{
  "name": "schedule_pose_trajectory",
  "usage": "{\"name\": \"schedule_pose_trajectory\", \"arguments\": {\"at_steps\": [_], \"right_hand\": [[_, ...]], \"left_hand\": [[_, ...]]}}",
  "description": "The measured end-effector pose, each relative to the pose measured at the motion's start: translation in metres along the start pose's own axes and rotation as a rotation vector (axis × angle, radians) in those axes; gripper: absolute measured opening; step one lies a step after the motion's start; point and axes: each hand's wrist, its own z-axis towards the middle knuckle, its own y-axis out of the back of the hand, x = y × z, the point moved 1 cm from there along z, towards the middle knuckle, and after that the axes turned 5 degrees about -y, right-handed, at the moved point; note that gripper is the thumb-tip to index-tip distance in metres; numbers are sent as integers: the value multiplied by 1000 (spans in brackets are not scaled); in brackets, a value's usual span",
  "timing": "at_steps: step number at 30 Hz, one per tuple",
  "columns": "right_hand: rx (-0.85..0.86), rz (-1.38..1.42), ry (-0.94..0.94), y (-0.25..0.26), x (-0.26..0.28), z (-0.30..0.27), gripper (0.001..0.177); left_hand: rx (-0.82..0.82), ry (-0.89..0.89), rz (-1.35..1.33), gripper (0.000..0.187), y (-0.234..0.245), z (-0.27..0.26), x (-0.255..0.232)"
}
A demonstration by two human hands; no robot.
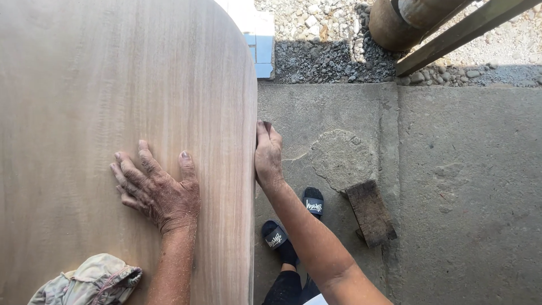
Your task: The person sands the edge of a large wooden board by hand with a piece of sandpaper, holding the board steady with one hand while rubbing the sandpaper along the edge with the other.
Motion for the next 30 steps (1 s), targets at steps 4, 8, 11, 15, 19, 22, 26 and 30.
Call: {"name": "schedule_pose_trajectory", "arguments": {"at_steps": [4, 8, 11, 15, 19, 22, 26, 30], "right_hand": [[-54, -52, -101, 8, -22, -41, 52], [35, -54, -203, 31, -69, -122, 51], [59, -77, -231, 32, -68, -102, 51], [28, -30, -49, 11, -19, -12, 46], [43, 31, 83, 3, 4, 3, 47], [20, -4, -52, 12, -18, -62, 49], [45, -142, -195, 37, -85, -120, 53], [77, -24, -99, 19, -36, -56, 50]], "left_hand": [[8, 14, -3, 79, 1, 2, -2], [36, -12, 18, 79, -2, 0, 3], [45, -3, 14, 80, -1, 1, -1], [47, 16, 12, 79, 1, 3, 0], [65, 43, -15, 80, 3, 0, -2], [30, 8, 7, 80, -1, 1, 1], [43, 16, -9, 80, 1, 2, 0], [27, 7, 3, 79, 0, 1, -1]]}}
